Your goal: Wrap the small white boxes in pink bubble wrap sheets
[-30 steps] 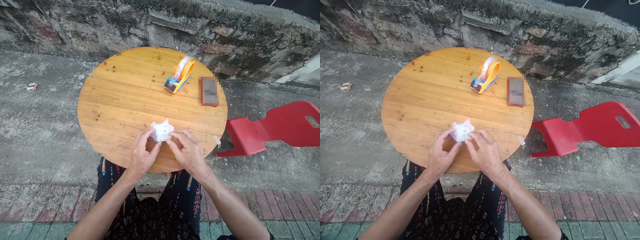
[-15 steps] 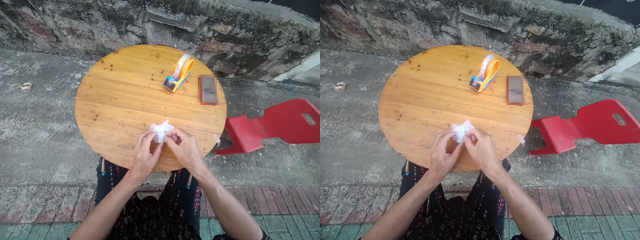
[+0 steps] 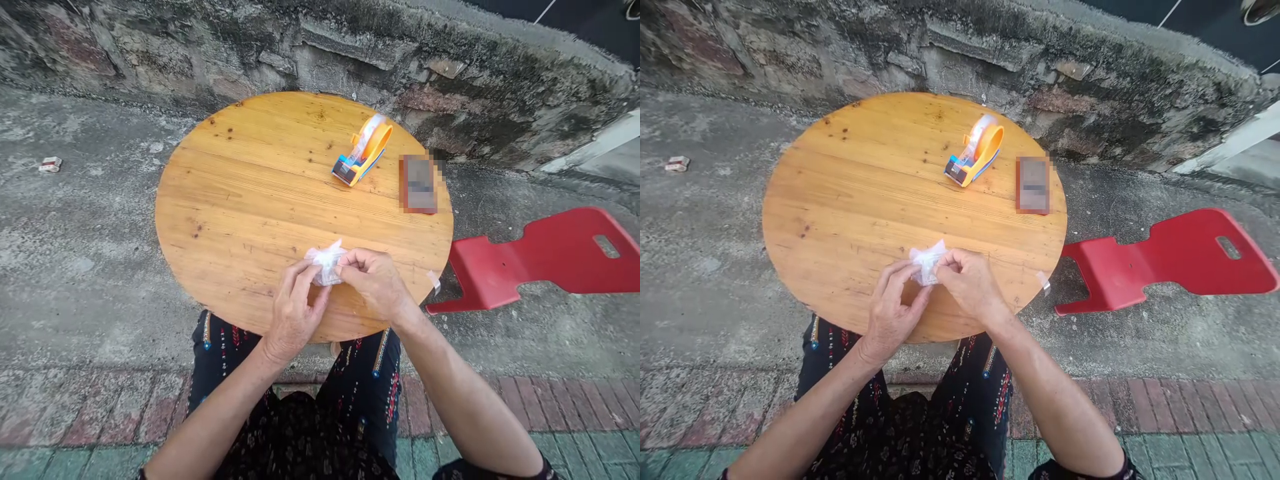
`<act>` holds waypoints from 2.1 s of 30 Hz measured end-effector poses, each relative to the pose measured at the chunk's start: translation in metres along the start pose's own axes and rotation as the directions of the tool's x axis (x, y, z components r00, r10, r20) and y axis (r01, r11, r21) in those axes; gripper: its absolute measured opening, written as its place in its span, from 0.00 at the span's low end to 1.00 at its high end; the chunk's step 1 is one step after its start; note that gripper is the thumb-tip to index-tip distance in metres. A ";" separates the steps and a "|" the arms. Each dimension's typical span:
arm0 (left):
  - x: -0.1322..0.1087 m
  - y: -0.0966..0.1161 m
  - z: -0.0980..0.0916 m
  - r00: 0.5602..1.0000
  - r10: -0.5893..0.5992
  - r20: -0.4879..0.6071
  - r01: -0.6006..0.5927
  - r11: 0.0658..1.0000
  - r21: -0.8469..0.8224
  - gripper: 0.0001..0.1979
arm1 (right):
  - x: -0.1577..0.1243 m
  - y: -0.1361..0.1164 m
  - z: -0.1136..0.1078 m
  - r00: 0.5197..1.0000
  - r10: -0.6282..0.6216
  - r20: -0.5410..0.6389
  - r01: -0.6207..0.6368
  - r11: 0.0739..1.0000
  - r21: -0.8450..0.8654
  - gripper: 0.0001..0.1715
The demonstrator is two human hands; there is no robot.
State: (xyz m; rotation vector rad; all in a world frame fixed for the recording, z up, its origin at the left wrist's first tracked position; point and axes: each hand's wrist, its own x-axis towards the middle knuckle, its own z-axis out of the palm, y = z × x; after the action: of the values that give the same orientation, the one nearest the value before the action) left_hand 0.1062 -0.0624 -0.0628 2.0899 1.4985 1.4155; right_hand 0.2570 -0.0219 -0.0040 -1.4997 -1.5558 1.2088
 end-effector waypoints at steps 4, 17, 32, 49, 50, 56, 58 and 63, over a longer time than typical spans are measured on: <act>0.004 0.001 -0.002 0.999 -0.042 0.009 0.042 0.998 -0.035 0.17 | -0.004 -0.001 -0.007 0.993 -0.117 0.001 0.117 0.993 -0.015 0.04; 0.020 0.001 -0.003 0.986 -0.139 0.090 0.150 0.980 -0.130 0.17 | -0.011 -0.008 -0.012 0.832 -0.489 0.261 0.490 0.429 -0.759 0.10; 0.017 -0.001 -0.002 0.988 -0.125 0.089 0.137 0.980 -0.145 0.19 | -0.009 -0.006 -0.019 0.801 -0.437 0.409 0.561 0.309 -0.768 0.12; 0.028 -0.012 -0.009 0.975 -0.096 0.199 0.145 0.958 -0.247 0.20 | -0.006 0.005 -0.004 0.876 -0.444 0.189 0.446 0.593 -0.670 0.07; 0.029 -0.014 -0.009 0.972 -0.099 0.211 0.154 0.953 -0.261 0.20 | -0.006 0.005 -0.005 0.873 -0.460 0.162 0.448 0.627 -0.637 0.07; 0.044 -0.030 -0.015 0.949 -0.027 0.313 0.149 0.916 -0.373 0.19 | 0.001 -0.004 -0.033 0.808 -0.571 0.146 0.552 0.646 -0.527 0.10; 0.055 -0.037 -0.017 0.927 0.040 0.374 0.121 0.909 -0.398 0.19 | 0.009 -0.005 -0.043 0.801 -0.546 0.245 0.583 0.620 -0.525 0.22; 0.075 -0.051 -0.012 0.885 0.124 0.448 0.087 0.902 -0.422 0.24 | 0.026 0.001 -0.046 0.778 -0.432 0.457 0.623 0.630 -0.464 0.40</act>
State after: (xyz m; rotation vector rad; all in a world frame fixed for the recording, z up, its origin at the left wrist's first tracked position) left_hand 0.0667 0.0184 -0.0460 1.9666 0.8788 1.0185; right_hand 0.2960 0.0114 0.0083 -1.0428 -2.5504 0.6174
